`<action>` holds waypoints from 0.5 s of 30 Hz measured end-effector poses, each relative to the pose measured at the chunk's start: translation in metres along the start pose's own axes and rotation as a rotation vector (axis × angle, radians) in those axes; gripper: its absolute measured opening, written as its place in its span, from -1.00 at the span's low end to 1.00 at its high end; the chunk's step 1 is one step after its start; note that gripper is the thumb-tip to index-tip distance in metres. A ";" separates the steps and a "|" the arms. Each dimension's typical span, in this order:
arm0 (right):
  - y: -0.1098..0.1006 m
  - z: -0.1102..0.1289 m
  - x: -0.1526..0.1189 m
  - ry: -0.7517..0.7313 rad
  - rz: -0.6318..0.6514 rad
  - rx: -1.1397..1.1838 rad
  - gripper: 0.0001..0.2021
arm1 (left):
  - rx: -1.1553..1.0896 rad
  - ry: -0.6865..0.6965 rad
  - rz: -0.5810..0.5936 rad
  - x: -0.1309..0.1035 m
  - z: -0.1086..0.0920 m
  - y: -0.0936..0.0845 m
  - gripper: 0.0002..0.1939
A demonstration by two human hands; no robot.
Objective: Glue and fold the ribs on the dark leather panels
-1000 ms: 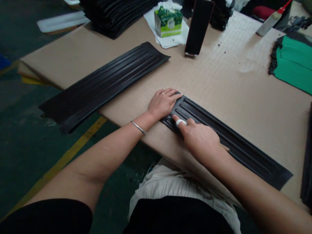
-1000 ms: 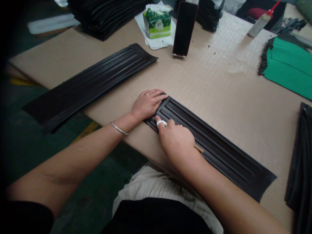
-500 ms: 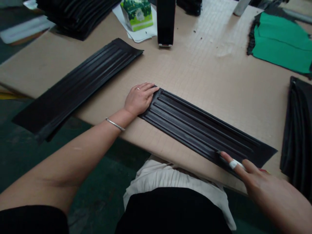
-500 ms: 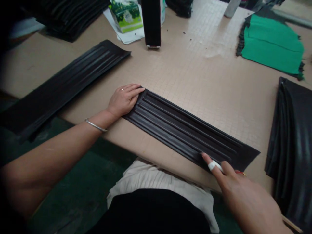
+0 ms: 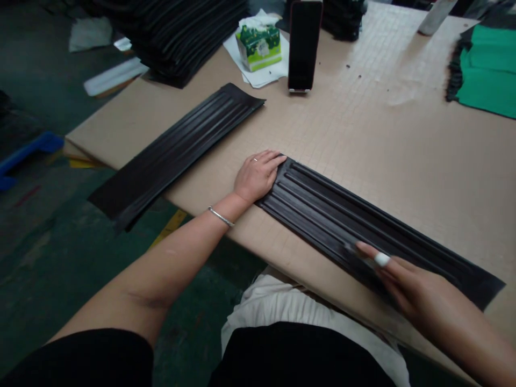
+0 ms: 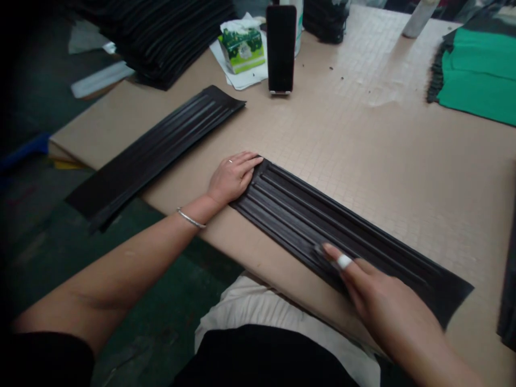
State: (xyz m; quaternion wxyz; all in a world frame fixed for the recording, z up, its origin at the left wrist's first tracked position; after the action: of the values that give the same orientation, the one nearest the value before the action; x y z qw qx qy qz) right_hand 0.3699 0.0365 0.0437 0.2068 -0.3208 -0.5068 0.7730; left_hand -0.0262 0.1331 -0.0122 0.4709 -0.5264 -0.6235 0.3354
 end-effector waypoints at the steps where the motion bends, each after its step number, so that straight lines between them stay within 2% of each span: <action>1: -0.004 0.021 0.038 -0.060 0.023 0.051 -0.44 | 0.001 0.000 -0.001 0.000 0.000 0.000 -0.54; 4: -0.016 0.071 0.129 -0.112 0.040 0.076 -0.45 | -0.001 -0.003 -0.006 -0.001 0.000 0.000 -0.55; 6: -0.024 0.092 0.166 -0.123 0.067 0.020 -0.45 | -0.005 -0.005 -0.009 -0.002 0.000 0.000 -0.55; 10: -0.039 0.109 0.198 -0.191 0.180 -0.077 -0.46 | -0.006 -0.022 0.012 -0.001 -0.002 -0.002 -0.56; 15: -0.061 0.111 0.212 -0.231 0.276 -0.150 -0.48 | -0.021 -0.041 0.037 0.001 -0.003 -0.003 -0.55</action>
State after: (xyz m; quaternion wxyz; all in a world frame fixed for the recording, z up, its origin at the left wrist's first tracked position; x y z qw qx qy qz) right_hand 0.1411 0.1248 0.0699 0.0150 -0.3108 -0.5345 0.7858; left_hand -0.0250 0.1328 -0.0083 0.4463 -0.5358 -0.6264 0.3484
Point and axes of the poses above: each hand's wrist, its own x-axis towards the middle knuckle, its own y-axis out of the palm, z = x × y, the point moved 3 cm from there along x, towards the middle knuckle, and after that the axes turned 8 degrees about -y, right-handed, at the moved point
